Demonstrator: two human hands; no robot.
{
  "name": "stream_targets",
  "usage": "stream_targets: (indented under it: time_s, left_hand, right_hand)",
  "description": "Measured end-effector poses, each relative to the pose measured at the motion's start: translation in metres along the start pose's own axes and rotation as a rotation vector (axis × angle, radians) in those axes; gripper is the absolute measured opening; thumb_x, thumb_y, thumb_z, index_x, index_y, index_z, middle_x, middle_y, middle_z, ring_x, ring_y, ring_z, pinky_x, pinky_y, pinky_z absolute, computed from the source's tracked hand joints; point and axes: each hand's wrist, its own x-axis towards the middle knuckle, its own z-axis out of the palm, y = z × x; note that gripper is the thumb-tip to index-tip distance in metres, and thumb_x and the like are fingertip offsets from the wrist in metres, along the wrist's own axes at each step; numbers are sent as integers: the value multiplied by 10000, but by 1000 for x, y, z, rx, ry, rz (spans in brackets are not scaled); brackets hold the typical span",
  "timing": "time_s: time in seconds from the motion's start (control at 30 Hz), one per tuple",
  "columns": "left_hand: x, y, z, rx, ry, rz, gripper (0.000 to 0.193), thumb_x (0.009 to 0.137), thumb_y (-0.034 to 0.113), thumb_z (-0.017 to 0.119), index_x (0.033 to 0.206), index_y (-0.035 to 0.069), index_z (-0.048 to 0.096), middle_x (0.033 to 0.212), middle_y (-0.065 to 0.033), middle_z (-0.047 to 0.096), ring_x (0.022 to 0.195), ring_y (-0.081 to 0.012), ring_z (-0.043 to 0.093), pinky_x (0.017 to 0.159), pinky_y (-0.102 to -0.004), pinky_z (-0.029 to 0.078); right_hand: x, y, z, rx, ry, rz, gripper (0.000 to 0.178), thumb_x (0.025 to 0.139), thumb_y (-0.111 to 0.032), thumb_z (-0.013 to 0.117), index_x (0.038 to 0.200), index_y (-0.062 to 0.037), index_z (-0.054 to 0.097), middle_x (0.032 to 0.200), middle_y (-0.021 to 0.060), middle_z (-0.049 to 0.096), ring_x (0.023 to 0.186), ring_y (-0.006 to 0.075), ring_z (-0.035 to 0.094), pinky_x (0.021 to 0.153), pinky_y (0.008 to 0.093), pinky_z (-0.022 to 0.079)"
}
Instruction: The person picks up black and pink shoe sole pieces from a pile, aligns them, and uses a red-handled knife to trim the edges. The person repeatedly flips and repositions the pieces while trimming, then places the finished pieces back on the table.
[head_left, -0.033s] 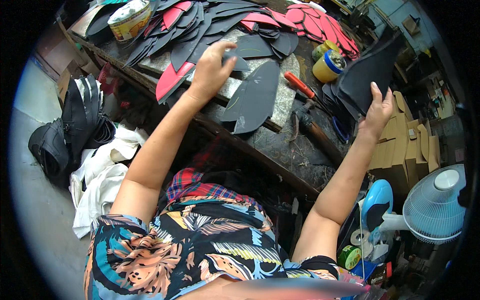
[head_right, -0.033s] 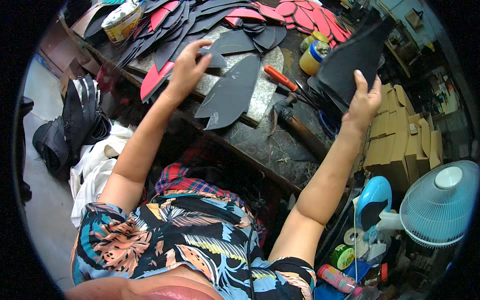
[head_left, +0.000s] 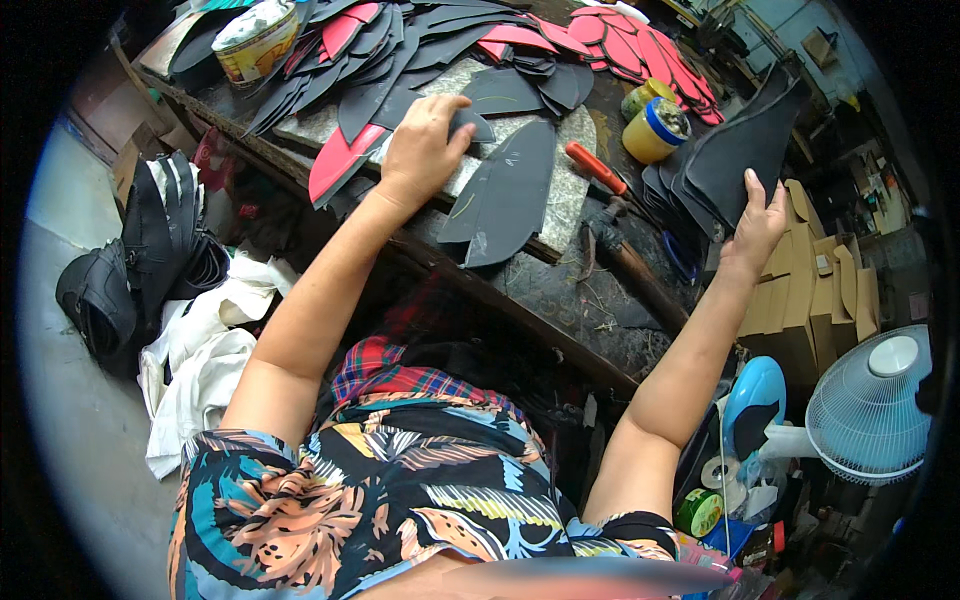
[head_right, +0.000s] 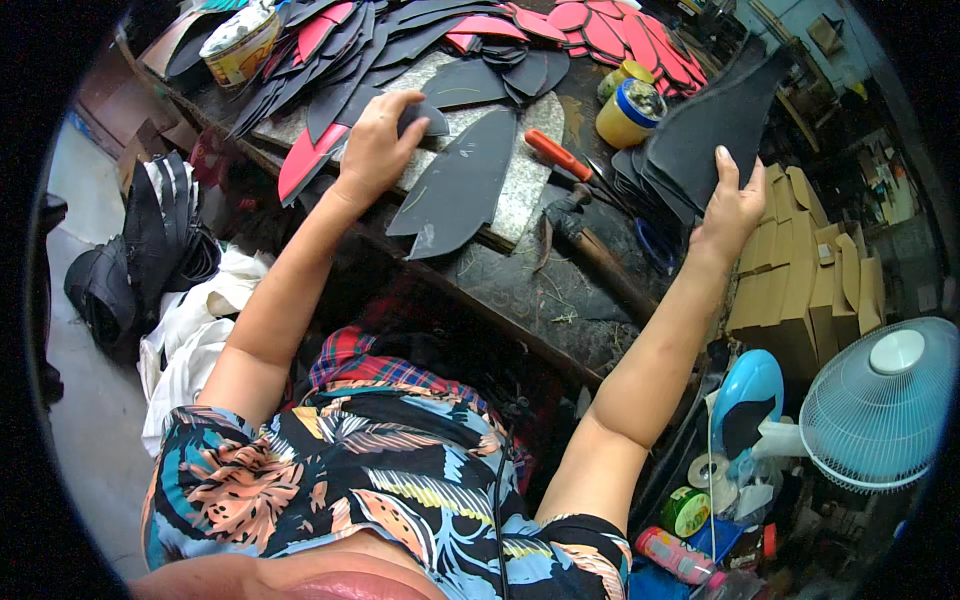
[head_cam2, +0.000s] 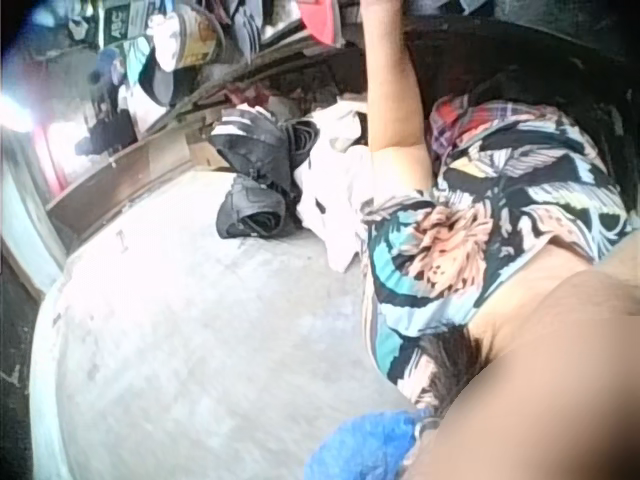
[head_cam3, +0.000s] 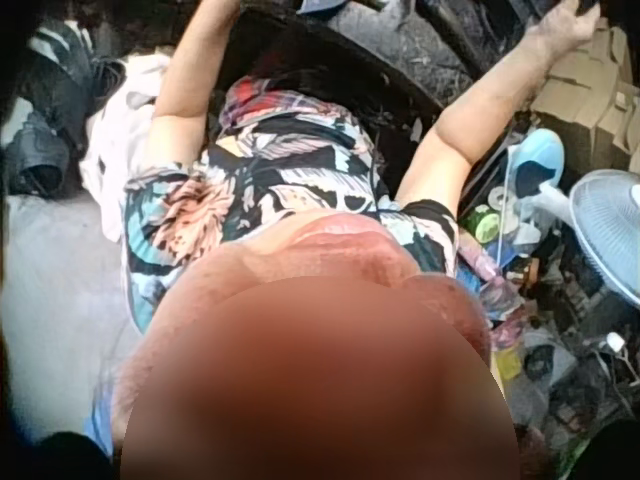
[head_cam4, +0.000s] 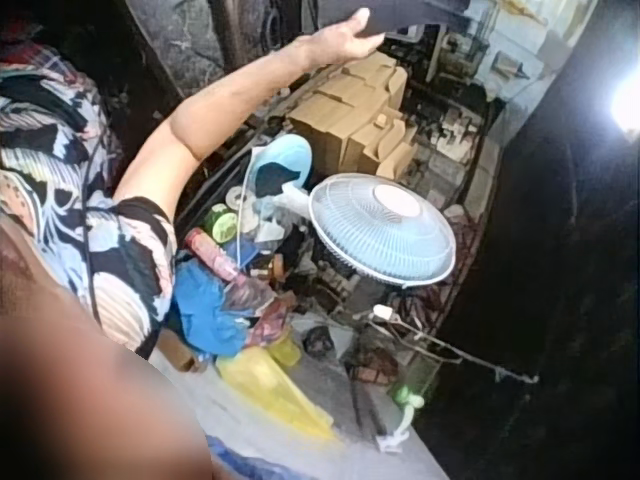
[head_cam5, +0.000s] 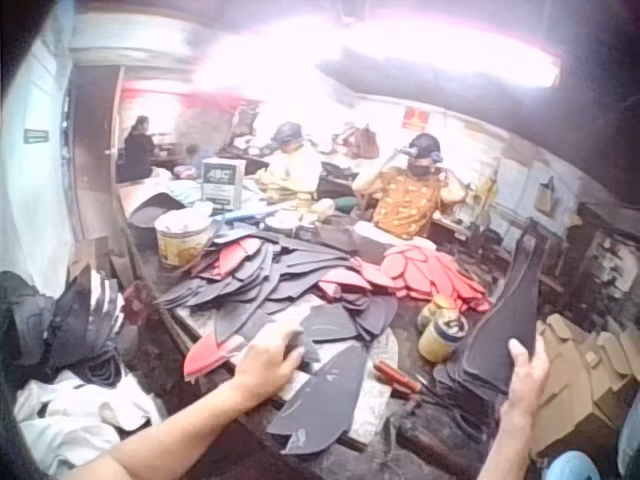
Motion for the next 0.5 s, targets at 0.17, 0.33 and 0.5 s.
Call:
stream_targets:
  time_s: [0.17,0.33,0.5]
  left_hand:
    - [-2,-3,15,51,120,222,305,835,160,685,1091,7,617,1165,-171,616,1172,-351,544,1011,-415,447]
    - [-4,-4,12,11,92,156,189,836,109,669,999,15,649,1189,-169,620,1192,-364,538,1019,-423,438]
    - [-6,-6,11,0,115,180,141,832,115,665,944,28,662,1131,-150,643,1165,-348,556,996,-413,456]
  right_hand:
    - [29,58,-56,-570,3,262,547,864,-165,688,1322,87,529,1193,177,652,1036,239,629,932,342,477]
    - [36,83,-72,-788,-100,360,516,868,-268,682,1296,10,604,1236,182,660,1123,246,623,968,344,457]
    - [36,84,-70,-975,-177,276,495,864,-293,694,1273,-21,630,1221,172,673,1092,256,644,951,344,472]
